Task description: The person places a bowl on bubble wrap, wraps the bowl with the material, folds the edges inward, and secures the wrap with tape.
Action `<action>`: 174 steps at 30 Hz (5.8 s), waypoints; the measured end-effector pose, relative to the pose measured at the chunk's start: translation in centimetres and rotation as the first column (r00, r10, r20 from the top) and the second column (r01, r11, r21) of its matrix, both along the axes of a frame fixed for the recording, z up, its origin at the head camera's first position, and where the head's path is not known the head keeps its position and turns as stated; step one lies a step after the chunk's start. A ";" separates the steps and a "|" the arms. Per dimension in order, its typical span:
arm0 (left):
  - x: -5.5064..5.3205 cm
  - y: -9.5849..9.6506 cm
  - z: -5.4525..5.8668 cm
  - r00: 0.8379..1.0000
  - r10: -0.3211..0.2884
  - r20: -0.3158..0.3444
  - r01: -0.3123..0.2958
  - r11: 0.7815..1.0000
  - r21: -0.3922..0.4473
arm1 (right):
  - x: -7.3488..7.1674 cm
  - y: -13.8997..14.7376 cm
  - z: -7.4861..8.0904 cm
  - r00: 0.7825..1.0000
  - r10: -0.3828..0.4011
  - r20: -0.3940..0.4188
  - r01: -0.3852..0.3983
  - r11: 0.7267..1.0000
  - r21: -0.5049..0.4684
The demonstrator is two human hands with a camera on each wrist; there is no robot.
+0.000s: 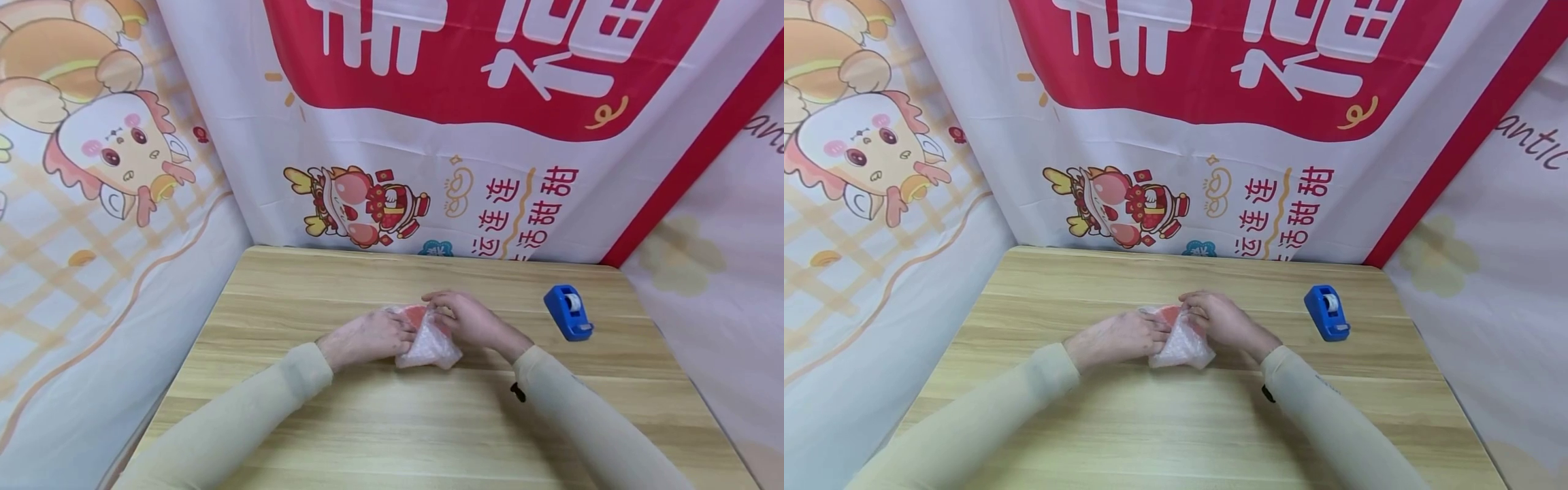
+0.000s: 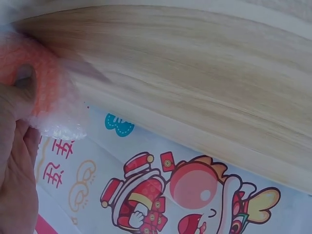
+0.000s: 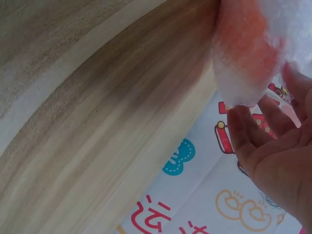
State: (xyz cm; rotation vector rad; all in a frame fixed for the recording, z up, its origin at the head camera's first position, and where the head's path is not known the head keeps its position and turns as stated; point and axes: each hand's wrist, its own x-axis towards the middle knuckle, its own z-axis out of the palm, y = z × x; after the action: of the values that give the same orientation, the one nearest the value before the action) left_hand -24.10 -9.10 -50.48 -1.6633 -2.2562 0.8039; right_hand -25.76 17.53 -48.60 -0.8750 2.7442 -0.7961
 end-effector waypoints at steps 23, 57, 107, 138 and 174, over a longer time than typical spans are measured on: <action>1.9 -2.3 3.6 0.867 0.092 0.489 -0.248 0.932 0.264 | 0.1 0.1 -0.7 0.996 -0.081 -0.045 0.084 0.994 0.072; 3.7 1.2 0.0 0.990 0.133 0.040 -0.138 0.973 0.183 | 0.1 0.7 -0.9 0.968 -0.229 0.107 0.236 0.970 -0.058; 3.3 -0.2 0.5 0.950 0.201 0.240 -0.263 0.928 0.263 | 3.7 22.3 -0.2 0.686 -0.726 -0.055 0.702 0.640 0.312; 2.7 0.2 0.2 0.958 0.153 0.244 -0.228 0.920 0.317 | 1.9 21.5 -1.3 0.682 -0.730 -0.032 0.711 0.653 0.261; 2.7 0.1 0.5 0.952 0.119 0.283 -0.220 0.907 0.359 | -1.6 19.9 -1.4 0.811 -0.583 -0.048 0.581 0.791 0.194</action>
State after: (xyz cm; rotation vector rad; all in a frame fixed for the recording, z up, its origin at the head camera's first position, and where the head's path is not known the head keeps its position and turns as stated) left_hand -21.39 -8.96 -49.97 -1.4631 -2.5523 0.1507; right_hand -27.34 37.39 -49.98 0.0462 3.0347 -0.5715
